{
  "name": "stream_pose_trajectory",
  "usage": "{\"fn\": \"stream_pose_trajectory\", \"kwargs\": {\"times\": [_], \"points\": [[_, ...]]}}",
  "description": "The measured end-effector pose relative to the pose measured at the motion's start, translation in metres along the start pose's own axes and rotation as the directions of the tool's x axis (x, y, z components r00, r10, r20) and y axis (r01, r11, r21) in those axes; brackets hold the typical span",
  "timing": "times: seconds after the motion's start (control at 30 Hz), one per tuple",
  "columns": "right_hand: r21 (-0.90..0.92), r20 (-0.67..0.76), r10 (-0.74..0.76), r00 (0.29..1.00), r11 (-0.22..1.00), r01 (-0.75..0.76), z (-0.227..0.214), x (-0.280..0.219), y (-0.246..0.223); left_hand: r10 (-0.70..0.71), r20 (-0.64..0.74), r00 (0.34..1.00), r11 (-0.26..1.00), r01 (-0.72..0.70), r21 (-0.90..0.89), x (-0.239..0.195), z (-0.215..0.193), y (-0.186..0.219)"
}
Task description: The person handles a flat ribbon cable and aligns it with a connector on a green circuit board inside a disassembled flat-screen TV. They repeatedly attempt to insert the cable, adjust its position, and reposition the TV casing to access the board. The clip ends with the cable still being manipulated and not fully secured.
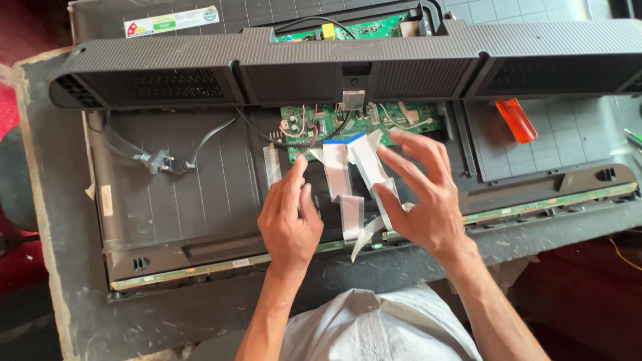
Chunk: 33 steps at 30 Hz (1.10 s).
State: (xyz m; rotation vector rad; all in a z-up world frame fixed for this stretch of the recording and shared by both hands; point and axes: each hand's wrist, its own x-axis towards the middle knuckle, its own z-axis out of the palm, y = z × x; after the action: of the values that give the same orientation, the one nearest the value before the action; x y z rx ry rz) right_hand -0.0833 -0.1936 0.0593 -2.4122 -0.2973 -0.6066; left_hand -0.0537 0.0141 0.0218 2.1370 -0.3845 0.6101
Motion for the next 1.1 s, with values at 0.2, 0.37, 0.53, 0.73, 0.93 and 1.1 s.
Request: {"fn": "stream_pose_trajectory", "kwargs": {"times": [0.2,0.37,0.53,0.73,0.93,1.1], "points": [[0.036,0.19,-0.076,0.979,0.997,0.07,0.008,-0.061,-0.018,0.093,0.144,0.985,0.995,-0.097,0.02,-0.042,-0.031,0.017],[0.025,0.239,-0.103,0.965,0.995,0.1,0.022,-0.088,-0.022,0.139,0.257,0.956,0.988,-0.153,0.033,-0.069,-0.031,0.02],[-0.027,0.179,-0.115,0.977,0.992,0.122,0.02,-0.099,-0.015,0.217,0.307,0.927,0.971,-0.236,0.025,-0.079,-0.02,0.018],[-0.057,0.12,-0.052,0.991,0.997,0.06,0.024,-0.11,-0.021,0.235,0.332,0.913,0.966,-0.257,0.023,-0.08,-0.012,0.017],[-0.063,0.079,-0.028,0.996,0.997,0.033,0.026,-0.112,-0.023,0.21,0.382,0.9,0.961,-0.261,0.089,-0.08,-0.01,0.02],[-0.069,0.077,0.006,0.997,0.998,-0.001,0.027,-0.114,-0.025,0.153,0.393,0.907,0.967,-0.22,0.132,-0.082,-0.007,0.022]]}}
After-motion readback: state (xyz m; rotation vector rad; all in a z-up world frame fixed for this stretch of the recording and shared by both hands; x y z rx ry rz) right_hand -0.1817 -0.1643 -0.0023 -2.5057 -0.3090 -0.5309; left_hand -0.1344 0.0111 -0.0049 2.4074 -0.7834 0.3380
